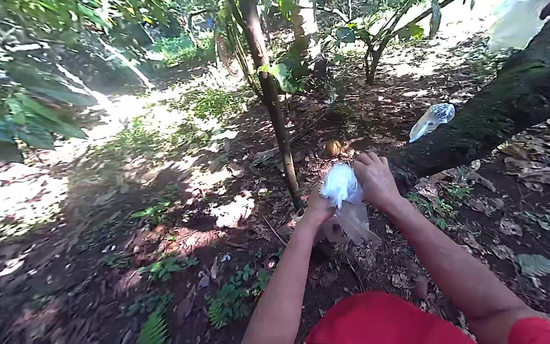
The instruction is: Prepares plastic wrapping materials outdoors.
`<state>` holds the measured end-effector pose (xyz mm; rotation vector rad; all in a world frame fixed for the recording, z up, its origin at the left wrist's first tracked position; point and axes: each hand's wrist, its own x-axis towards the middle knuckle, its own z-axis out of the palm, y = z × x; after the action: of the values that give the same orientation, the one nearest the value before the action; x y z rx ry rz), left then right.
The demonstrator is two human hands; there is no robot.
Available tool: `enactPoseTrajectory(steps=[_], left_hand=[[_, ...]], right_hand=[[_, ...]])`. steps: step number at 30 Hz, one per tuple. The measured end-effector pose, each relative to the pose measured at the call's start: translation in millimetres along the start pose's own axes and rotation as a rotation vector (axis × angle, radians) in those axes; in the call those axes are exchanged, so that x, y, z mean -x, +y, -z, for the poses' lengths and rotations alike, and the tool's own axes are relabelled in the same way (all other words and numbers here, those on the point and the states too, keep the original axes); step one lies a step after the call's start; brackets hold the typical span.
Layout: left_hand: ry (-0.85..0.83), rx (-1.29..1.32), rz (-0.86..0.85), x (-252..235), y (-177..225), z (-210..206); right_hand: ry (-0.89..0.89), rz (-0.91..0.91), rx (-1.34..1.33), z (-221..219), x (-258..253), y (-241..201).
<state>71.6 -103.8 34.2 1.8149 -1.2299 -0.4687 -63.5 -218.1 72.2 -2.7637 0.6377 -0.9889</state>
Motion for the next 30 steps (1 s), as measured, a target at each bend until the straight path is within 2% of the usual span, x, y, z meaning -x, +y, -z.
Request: enactPoseTrajectory(steps=[4,8,10,12,14,16,19,20,22,24,25,26,27,30], left_hand=[[0.024,0.016,-0.065,-0.1,-8.8,0.9],[0.136,0.033,-0.005,19.4,-16.5,12.6],[0.240,0.092,0.133,40.8,-30.5,22.8],[0.320,0.289,0.335,65.9,-55.7,30.0],[0.347,0.409,0.466,96.3,-87.7,32.6],[0.333,0.462,0.556,129.6,-114.6,30.1],[0.350,0.502,0.638,163.1,-133.8,18.9],[0.361,0.514,0.644,168.5,-135.7,13.2],[0.379,0.558,0.612,171.4,-136.4,1.6],[0.365,0.596,0.551,165.7,-129.4,-7.0],[0.350,0.613,0.517,162.7,-124.5,-10.8],[0.327,0.631,0.490,160.5,-119.2,-14.5],[0.295,0.652,0.465,159.6,-113.8,-18.4],[0.198,0.732,0.445,161.7,-98.5,-31.1]], right_hand=[[0.154,-0.044,-0.010,-7.7,2.9,-0.6],[0.208,-0.015,-0.149,0.4,7.1,3.8],[0.236,0.060,-0.215,9.7,21.1,6.7],[0.263,0.105,-0.264,13.6,52.8,10.7],[0.246,0.053,-0.285,3.9,97.3,21.8],[0.147,-0.067,-0.295,-11.8,142.3,35.4],[-0.130,-0.325,-0.243,-24.0,185.2,46.0],[-0.280,-0.419,-0.211,-23.2,190.1,44.3],[-0.717,-0.566,-0.161,-22.1,188.4,37.7],[-1.108,-0.538,-0.155,-35.3,188.2,31.2],[-1.194,-0.484,-0.196,-42.7,189.2,25.2],[-1.192,-0.423,-0.270,-48.5,189.2,18.0],[-1.114,-0.367,-0.365,-52.5,188.1,10.3],[-0.785,-0.310,-0.561,-58.4,177.9,-16.7]])
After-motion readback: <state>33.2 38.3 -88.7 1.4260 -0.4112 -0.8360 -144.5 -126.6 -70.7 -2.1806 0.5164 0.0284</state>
